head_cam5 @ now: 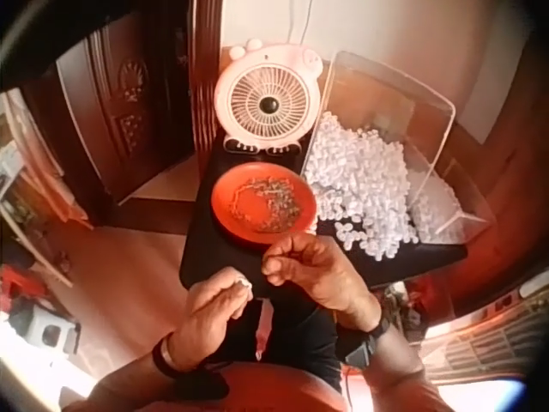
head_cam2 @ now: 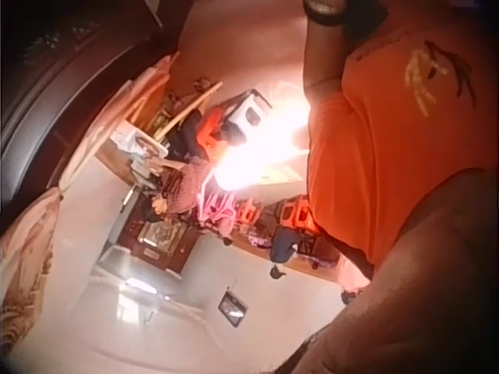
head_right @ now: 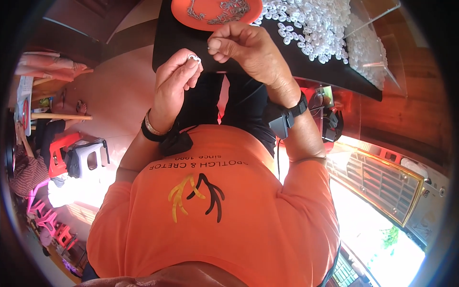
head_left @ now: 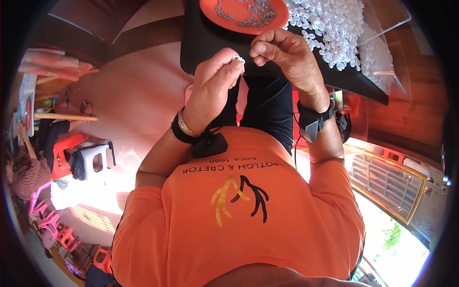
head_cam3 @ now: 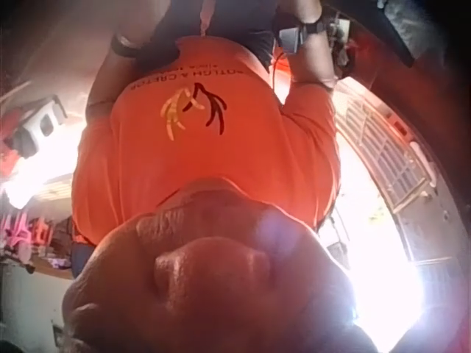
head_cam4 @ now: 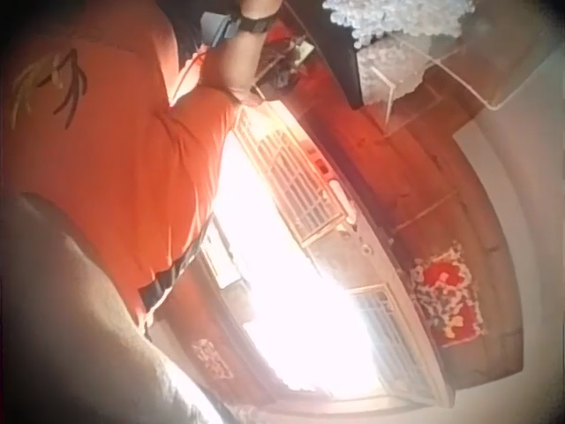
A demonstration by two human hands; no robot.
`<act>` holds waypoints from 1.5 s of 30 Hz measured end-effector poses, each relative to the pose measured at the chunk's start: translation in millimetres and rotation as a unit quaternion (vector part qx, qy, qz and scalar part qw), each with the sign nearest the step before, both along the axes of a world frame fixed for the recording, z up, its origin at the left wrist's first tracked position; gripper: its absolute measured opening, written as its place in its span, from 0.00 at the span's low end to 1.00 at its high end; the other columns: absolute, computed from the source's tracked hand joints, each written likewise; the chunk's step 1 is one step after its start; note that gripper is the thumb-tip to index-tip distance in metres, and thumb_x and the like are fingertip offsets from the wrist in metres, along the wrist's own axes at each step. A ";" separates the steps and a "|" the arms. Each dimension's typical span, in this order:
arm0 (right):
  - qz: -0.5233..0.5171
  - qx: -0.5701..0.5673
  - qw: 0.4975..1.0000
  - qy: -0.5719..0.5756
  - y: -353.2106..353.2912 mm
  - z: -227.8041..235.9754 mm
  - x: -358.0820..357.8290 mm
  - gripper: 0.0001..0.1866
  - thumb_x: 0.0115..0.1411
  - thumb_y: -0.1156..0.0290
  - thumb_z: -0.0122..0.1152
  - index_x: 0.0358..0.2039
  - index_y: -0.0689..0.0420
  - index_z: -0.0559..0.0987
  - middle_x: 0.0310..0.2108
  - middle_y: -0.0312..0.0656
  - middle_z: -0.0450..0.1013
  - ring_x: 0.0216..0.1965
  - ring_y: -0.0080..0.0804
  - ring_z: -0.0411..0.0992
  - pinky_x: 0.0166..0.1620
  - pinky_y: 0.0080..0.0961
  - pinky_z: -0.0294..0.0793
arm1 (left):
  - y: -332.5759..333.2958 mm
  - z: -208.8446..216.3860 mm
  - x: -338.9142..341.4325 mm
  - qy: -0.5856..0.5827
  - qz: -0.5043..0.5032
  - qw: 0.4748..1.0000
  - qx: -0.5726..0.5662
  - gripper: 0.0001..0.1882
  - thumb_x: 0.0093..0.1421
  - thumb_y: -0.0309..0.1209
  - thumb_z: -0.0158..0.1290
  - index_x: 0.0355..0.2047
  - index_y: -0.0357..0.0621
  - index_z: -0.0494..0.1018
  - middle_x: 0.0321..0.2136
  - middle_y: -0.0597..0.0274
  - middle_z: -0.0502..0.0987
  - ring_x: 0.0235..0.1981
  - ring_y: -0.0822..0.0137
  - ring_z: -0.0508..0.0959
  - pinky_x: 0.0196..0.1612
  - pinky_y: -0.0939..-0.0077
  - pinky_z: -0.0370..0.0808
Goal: Assembling small white plastic components by hand by inserting small metal rings into them.
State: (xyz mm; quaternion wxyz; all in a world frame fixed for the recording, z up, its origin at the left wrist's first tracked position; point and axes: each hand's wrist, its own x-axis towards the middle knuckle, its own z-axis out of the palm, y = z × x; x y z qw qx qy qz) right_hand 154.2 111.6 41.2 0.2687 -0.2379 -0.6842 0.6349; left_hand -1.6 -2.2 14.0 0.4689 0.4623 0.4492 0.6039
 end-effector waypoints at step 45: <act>-0.251 0.498 0.731 -0.392 74.1 -17.0 82.2 0.11 0.55 0.60 0.59 0.31 0.54 0.80 0.29 0.41 0.74 0.33 0.42 0.73 0.37 0.36 0.71 | 0.1 -12.2 7.1 0.030 -0.050 0.997 -0.055 0.13 0.61 0.35 0.43 0.22 0.41 0.65 0.14 0.72 0.60 0.17 0.80 0.57 0.21 0.83 0.51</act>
